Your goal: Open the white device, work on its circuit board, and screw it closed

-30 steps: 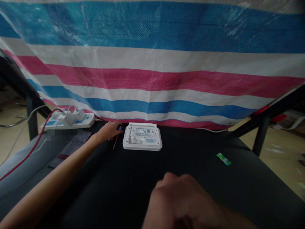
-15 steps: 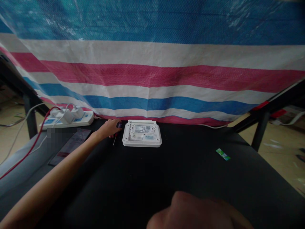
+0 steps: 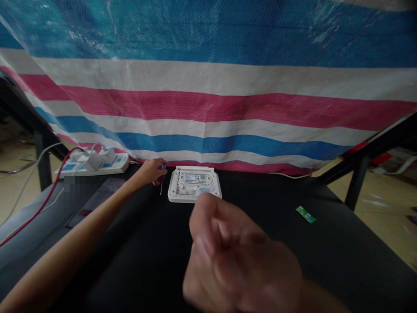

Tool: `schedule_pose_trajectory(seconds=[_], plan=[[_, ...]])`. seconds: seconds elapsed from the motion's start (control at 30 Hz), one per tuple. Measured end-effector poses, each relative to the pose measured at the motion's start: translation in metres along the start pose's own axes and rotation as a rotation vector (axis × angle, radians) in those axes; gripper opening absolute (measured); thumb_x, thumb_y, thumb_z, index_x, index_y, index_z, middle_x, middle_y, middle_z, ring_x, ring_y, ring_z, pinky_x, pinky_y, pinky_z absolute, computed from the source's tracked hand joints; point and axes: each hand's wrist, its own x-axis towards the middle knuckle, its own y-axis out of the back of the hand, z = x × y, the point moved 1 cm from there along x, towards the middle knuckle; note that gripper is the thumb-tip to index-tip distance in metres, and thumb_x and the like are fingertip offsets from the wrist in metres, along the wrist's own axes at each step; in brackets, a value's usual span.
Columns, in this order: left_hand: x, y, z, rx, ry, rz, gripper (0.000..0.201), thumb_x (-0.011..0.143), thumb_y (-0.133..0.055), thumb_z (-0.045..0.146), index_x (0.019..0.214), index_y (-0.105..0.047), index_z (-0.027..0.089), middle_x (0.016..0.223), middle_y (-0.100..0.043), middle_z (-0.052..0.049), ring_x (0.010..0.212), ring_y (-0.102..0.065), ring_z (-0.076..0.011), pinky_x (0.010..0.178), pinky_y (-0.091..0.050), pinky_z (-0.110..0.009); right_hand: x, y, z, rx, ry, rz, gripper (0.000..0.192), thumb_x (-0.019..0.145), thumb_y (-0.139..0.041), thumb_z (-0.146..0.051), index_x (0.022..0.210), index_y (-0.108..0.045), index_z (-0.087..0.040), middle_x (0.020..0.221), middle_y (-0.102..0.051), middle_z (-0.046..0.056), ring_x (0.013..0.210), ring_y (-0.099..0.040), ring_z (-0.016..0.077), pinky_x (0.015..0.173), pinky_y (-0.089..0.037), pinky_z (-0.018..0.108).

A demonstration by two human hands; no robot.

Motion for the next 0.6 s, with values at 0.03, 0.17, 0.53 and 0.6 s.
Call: schedule_pose_trajectory(seconds=[0.03, 0.17, 0.53, 0.6], plan=[[-0.002, 0.0, 0.005, -0.044, -0.015, 0.008, 0.031, 0.087, -0.057, 0.019, 0.117, -0.055, 0.011, 0.052, -0.06, 0.003, 0.042, -0.06, -0.0145, 0.041, -0.047, -0.02, 0.008, 0.006, 0.0, -0.027, 0.047, 0.072, 0.038, 0.09, -0.048, -0.063, 0.098, -0.051, -0.026, 0.047, -0.033, -0.01, 0.039, -0.035, 0.0099, 0.045, -0.032, 0.023], [-0.012, -0.011, 0.028, -0.561, -0.09, 0.045, 0.037, 0.083, -0.066, 0.028, 0.114, -0.049, 0.016, 0.056, -0.06, 0.006, 0.044, -0.061, -0.0142, 0.045, -0.054, -0.025, 0.042, 0.037, 0.018, -0.528, 0.18, 0.458, 0.016, 0.093, -0.049, -0.036, 0.092, -0.056, -0.021, 0.061, -0.05, -0.003, 0.054, -0.045, 0.0119, 0.055, -0.034, 0.025], [-0.035, -0.055, 0.047, -0.861, -0.168, 0.129, 0.054, 0.073, -0.077, 0.042, 0.105, -0.039, 0.022, 0.068, -0.065, 0.004, 0.059, -0.069, -0.0156, 0.062, -0.06, -0.03, 0.074, 0.078, 0.061, -1.104, -0.148, 0.294, 0.027, 0.096, -0.05, -0.03, 0.078, -0.068, -0.02, 0.07, -0.068, 0.003, 0.063, -0.056, 0.0148, 0.059, -0.03, 0.027], [-0.034, -0.057, 0.045, -0.839, -0.181, 0.106, 0.051, 0.073, -0.078, 0.042, 0.104, -0.043, 0.021, 0.068, -0.065, 0.003, 0.061, -0.069, -0.0159, 0.063, -0.059, -0.029, 0.075, 0.082, 0.064, -1.1, -0.154, 0.272, 0.028, 0.096, -0.051, -0.029, 0.076, -0.067, -0.019, 0.069, -0.067, 0.002, 0.061, -0.054, 0.014, 0.058, -0.028, 0.027]])
